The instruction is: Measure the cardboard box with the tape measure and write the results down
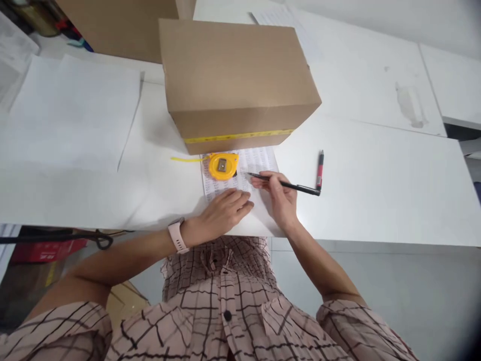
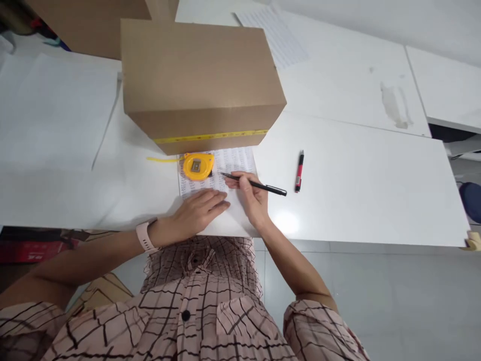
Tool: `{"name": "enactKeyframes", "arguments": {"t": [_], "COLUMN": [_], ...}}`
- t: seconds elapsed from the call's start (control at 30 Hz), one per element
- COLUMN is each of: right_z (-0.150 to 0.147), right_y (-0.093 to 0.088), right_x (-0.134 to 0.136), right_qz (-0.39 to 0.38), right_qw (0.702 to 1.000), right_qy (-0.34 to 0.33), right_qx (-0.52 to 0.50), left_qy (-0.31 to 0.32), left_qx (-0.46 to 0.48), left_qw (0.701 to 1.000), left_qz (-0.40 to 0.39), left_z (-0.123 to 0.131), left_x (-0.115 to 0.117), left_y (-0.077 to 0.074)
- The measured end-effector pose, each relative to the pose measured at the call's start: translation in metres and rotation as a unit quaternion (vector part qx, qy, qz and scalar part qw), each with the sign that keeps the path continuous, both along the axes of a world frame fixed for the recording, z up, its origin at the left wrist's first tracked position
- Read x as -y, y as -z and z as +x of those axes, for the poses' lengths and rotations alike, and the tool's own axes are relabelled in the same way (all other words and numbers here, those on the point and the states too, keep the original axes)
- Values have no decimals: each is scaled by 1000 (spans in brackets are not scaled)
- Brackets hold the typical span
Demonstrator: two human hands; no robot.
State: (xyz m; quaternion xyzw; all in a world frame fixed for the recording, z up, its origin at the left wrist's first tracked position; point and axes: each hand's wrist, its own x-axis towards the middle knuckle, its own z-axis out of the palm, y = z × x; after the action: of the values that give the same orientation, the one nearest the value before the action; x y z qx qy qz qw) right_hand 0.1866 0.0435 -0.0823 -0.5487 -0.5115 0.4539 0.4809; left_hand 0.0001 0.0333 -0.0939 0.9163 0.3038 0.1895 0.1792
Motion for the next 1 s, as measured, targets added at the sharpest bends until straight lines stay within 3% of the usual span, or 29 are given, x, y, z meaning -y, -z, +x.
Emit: {"name": "enactKeyframes", "arguments": {"t": [0.27,0.5,0.6,0.73,1.0], "right_z": [5,1,4,10,18], "right_y": [12,19,20,21,25], "right_x": [-8,-9,-10,-9,-5], "right_qz": [-7,10,54,73,76], "right_qw": [1000,1000,998,997,996], "right_qy": [-13,-8,-3,-34,-42], "right_qx": [16,3,22,6,12], "left_qy": [30,47,24,-23,-132], "left_qx": [12,-77,-114,-156,-126], "left_qw": [999,990,983,979,978], "left_qz": [-30,109,142,127,102], "left_z": [-8,-4,2,8,16], "left_x": [-8,-5,0,11,43], "left_y": [3,2,-3,-8,4]}}
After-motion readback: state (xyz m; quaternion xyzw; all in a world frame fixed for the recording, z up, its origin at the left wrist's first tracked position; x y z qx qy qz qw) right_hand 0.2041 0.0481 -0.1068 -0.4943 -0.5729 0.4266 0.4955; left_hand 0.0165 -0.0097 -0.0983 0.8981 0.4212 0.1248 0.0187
